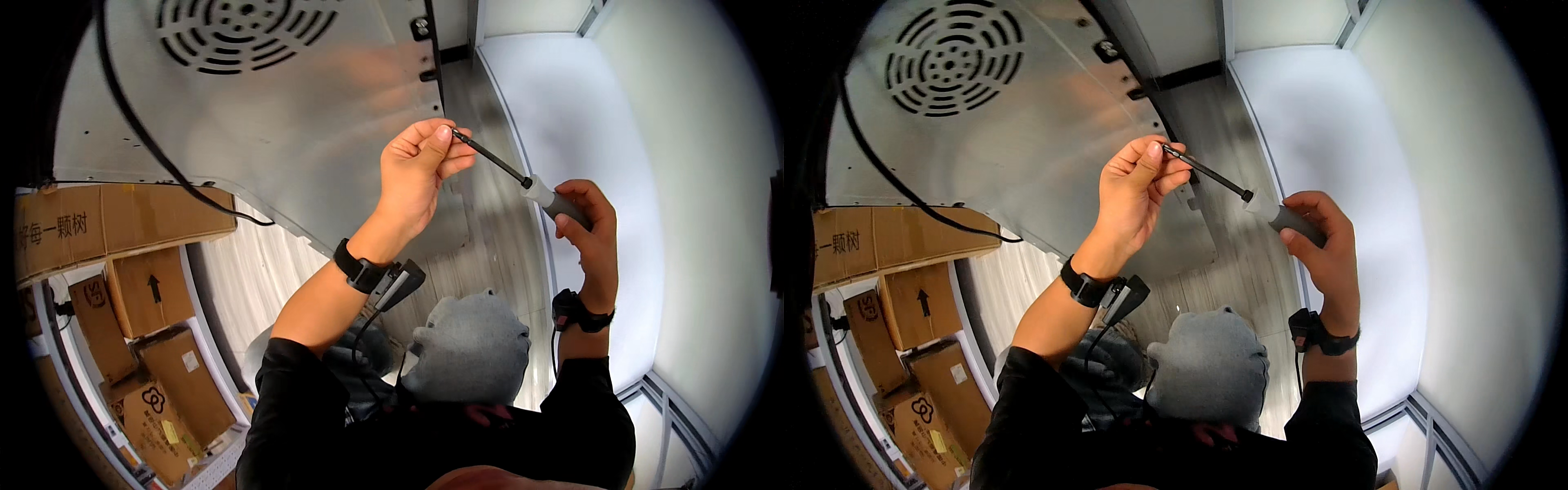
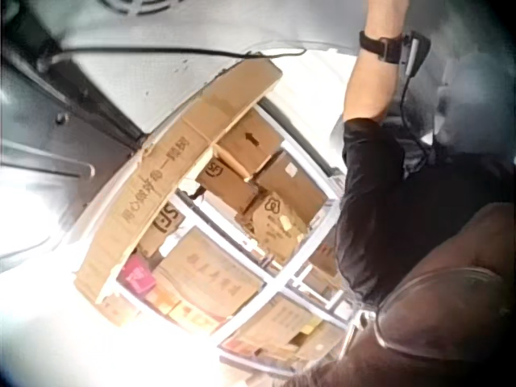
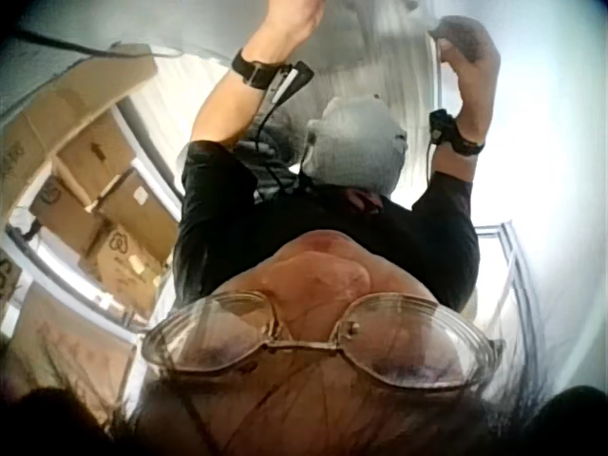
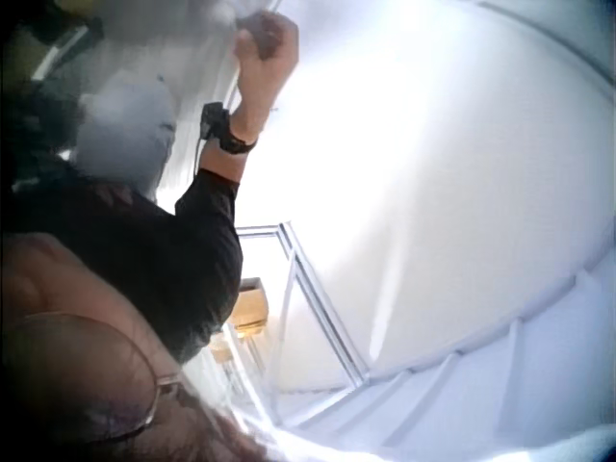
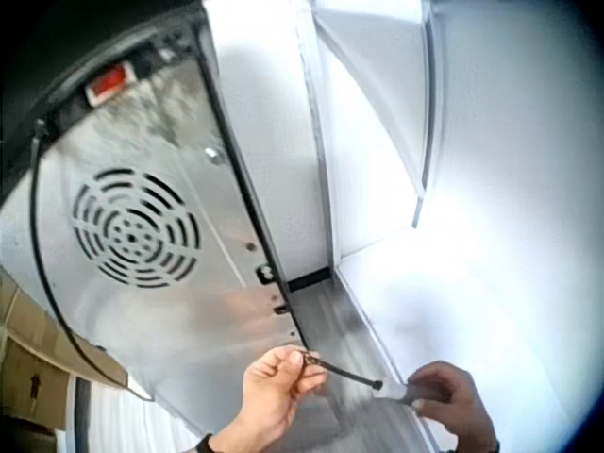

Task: The person kneels on the floor and uses a screwdriver to attach a metal back panel to a black appliance. They repeatedly pick up screws, align the panel, and tighten the screws to secure the panel in place.

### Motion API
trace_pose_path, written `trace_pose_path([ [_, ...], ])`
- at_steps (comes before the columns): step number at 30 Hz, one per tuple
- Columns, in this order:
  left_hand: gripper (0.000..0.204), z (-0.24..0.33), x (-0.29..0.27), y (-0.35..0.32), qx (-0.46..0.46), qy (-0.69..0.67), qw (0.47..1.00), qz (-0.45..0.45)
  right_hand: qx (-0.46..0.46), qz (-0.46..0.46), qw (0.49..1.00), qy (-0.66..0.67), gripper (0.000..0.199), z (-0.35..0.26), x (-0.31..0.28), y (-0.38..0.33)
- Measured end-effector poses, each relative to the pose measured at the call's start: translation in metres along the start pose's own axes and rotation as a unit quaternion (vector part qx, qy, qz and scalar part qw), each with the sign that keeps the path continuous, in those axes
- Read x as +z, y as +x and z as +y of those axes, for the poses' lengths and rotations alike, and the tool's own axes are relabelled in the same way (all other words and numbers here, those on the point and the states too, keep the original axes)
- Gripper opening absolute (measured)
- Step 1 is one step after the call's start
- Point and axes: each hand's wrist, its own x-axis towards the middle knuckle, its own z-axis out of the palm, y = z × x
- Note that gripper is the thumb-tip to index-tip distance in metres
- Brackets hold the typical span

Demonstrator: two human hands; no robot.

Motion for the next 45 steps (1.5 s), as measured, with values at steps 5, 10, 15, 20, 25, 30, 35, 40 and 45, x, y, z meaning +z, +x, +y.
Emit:
trace_pose_path([
  [5, 0.017, 0.032, 0.026, 0.0, 0.02, -0.026, 0.999, -0.043, -0.056, 0.016, 0.998, -0.028, 0.035, -0.049, -0.001, -0.02],
  [10, 0.018, 0.056, 0.056, -0.003, 0.021, -0.089, 0.99, -0.104, -0.082, 0.132, 0.985, -0.082, 0.036, -0.119, 0.021, -0.054],
  [15, 0.018, 0.062, 0.076, -0.015, -0.023, -0.146, 0.98, -0.131, -0.136, 0.18, 0.961, -0.163, 0.031, -0.171, 0.024, -0.081],
  [20, 0.019, 0.069, 0.078, -0.015, -0.034, -0.162, 0.977, -0.135, -0.2, 0.261, 0.932, -0.152, 0.033, -0.164, 0.053, -0.094],
  [25, 0.02, 0.074, 0.082, -0.01, -0.011, -0.138, 0.984, -0.11, -0.283, 0.295, 0.892, -0.195, 0.033, -0.126, 0.072, -0.086],
  [30, 0.021, 0.072, 0.078, -0.003, 0.01, -0.118, 0.989, -0.093, -0.325, 0.318, 0.86, -0.231, 0.033, -0.115, 0.09, -0.083],
  [35, 0.021, 0.071, 0.081, 0.003, 0.007, -0.125, 0.987, -0.097, -0.341, 0.334, 0.845, -0.241, 0.033, -0.106, 0.102, -0.082],
  [40, 0.019, 0.069, 0.083, 0.004, 0.016, -0.163, 0.981, -0.102, -0.351, 0.341, 0.835, -0.252, 0.033, -0.102, 0.105, -0.078],
  [45, 0.017, 0.069, 0.081, 0.005, 0.003, -0.167, 0.978, -0.127, -0.344, 0.345, 0.834, -0.259, 0.034, -0.099, 0.11, -0.078],
])
